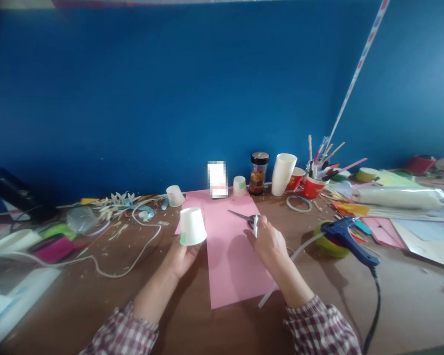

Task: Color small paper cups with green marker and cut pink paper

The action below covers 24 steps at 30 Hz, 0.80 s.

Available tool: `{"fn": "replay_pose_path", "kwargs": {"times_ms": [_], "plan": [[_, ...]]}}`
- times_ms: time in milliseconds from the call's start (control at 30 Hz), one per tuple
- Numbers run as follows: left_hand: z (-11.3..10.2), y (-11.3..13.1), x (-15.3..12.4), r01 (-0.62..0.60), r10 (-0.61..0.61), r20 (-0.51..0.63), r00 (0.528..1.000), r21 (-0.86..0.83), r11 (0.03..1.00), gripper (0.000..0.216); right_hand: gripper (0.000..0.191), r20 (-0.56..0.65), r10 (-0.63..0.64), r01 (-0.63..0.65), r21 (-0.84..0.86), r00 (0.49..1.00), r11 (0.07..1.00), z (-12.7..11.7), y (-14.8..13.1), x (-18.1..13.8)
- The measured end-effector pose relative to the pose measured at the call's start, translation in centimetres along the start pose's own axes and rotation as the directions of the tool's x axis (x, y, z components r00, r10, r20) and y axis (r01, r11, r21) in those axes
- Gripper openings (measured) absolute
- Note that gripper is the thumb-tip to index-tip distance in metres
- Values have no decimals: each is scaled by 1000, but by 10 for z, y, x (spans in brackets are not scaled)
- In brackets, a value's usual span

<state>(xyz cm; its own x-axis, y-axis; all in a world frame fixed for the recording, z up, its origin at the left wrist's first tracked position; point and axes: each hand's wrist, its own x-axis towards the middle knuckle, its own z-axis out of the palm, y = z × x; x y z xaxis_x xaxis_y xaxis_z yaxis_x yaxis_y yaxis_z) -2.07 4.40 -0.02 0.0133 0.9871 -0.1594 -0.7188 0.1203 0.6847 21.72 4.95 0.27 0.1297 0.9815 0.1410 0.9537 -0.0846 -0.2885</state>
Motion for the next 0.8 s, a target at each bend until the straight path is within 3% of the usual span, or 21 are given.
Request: {"fn": "replay_pose_path", "kwargs": {"times_ms": [133,300,367,467,567,700,800], "plan": [[0,-1,-1,-13,12,18,1000,49,999,17,24,-102,-40,52,121,994,991,0,-4,-2],[1,-7,-8,-5,-7,81,997,140,990,28,15,-135,-233,268,389,963,881,-8,-28,-16],[1,-8,-10,-5,-6,72,997,157,988,37,17,-92,-247,263,301,965,917,-10,-28,-17],[1,-8,-9,-5,-12,89,996,188,982,35,20,2,-95,95,30,995,995,-10,-12,-9],[0,-6,-8,1,-22,107,994,190,982,33,25,25,-39,39,-14,999,999,-8,3,-1],[0,-8,-9,7,-26,95,995,190,982,38,15,-47,-178,184,222,983,957,-6,-11,-9],[3,-11,-12,4,-27,118,993,186,982,36,24,-16,-313,280,493,950,824,-2,-34,-25]]}}
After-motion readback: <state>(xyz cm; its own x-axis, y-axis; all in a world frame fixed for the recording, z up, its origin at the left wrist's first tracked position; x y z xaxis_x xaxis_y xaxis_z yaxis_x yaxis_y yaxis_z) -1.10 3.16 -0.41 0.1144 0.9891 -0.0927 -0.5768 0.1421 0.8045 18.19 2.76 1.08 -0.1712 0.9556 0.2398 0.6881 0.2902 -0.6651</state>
